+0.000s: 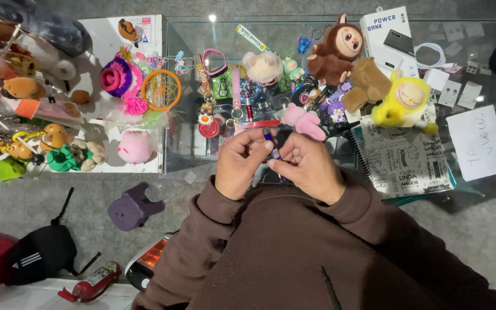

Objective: The person cleans a blue object with a green cloth and tests multiple small lighters and a blue pen by clicking them.

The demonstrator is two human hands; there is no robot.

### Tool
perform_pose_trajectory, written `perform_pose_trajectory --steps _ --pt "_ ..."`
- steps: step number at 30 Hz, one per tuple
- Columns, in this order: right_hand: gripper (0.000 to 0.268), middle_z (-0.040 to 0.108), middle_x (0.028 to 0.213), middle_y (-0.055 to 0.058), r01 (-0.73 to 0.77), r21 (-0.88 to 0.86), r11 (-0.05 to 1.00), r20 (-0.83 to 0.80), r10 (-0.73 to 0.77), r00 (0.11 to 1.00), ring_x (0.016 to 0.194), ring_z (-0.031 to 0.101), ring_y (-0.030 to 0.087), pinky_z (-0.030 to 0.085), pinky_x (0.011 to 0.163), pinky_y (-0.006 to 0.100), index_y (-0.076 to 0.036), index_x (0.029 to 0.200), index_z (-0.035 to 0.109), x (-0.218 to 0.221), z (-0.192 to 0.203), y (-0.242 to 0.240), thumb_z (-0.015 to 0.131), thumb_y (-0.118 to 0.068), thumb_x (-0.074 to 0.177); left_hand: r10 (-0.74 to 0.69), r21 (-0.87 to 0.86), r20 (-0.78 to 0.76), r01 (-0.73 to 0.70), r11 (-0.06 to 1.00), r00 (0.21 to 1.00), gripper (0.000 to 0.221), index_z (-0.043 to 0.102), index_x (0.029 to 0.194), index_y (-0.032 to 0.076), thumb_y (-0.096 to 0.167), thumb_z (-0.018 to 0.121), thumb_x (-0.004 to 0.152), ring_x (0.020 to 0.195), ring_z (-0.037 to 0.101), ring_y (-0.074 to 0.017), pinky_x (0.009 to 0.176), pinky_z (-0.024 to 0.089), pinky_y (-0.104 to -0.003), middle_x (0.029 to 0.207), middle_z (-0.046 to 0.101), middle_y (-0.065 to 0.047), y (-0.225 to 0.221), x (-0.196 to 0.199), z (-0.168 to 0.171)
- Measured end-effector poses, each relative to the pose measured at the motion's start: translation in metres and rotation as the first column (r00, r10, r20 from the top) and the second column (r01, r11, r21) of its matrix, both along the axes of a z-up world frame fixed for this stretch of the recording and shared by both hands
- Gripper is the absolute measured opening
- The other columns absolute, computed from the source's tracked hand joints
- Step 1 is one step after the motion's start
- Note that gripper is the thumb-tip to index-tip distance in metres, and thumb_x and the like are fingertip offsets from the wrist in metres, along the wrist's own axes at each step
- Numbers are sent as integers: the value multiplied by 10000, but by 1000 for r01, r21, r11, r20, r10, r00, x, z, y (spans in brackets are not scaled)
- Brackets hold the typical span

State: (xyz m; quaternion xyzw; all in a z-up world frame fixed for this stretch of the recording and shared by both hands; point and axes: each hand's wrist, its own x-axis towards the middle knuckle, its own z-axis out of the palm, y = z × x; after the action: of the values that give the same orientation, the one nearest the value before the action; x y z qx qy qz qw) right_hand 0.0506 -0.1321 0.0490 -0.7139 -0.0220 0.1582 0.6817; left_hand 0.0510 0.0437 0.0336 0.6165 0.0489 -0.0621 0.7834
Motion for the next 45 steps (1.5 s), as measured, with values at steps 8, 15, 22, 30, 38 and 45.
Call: perform_pose_trajectory --steps 8,15,22,30,38,45 --pt "227 638 575 151 1 33 999 -64 1 998 325 516 107 390 277 213 55 871 603 -10 -12 7 808 -19 806 -7 -78 -101 -1 997 995 232 754 1097 -23 51 737 878 692 619 -66 668 555 -222 826 732 -88 -5 -5 18" --pt "198 638 569 172 36 83 996 -152 -23 988 297 503 121 376 258 227 66 860 610 -17 -12 10 791 17 795 5 -149 -218 -39 988 976 218 765 1038 -43 25 706 840 591 608 -107 591 535 -232 775 730 -120 -6 -7 11" --pt "204 624 552 190 83 112 990 -204 -59 977 299 500 138 393 257 243 66 836 596 -22 -16 7 790 24 792 -7 -124 -248 -25 992 969 226 761 1058 -30 40 673 862 607 591 -70 591 509 -197 758 720 -78 -14 -10 8" --pt "231 617 565 203 79 107 991 -234 -53 971 344 511 139 434 263 260 88 826 595 -23 -12 7 808 10 784 -19 -135 -302 -23 991 953 211 764 1019 -45 45 649 867 610 631 -103 596 539 -206 756 720 -122 -13 -8 -2" --pt "229 622 558 219 88 86 992 -266 -63 962 338 496 143 439 249 258 88 812 589 -21 0 8 798 -8 803 -70 -114 -303 36 993 950 252 755 1072 -45 30 657 852 658 637 -122 625 549 -224 782 714 -118 -11 -10 10" --pt "229 618 563 206 66 86 994 -284 -39 958 362 515 135 442 251 248 102 828 593 -21 -4 9 796 2 796 -55 -166 -369 -8 986 928 256 750 1030 -53 44 648 817 620 607 -112 594 541 -218 747 686 -126 -10 -9 3"
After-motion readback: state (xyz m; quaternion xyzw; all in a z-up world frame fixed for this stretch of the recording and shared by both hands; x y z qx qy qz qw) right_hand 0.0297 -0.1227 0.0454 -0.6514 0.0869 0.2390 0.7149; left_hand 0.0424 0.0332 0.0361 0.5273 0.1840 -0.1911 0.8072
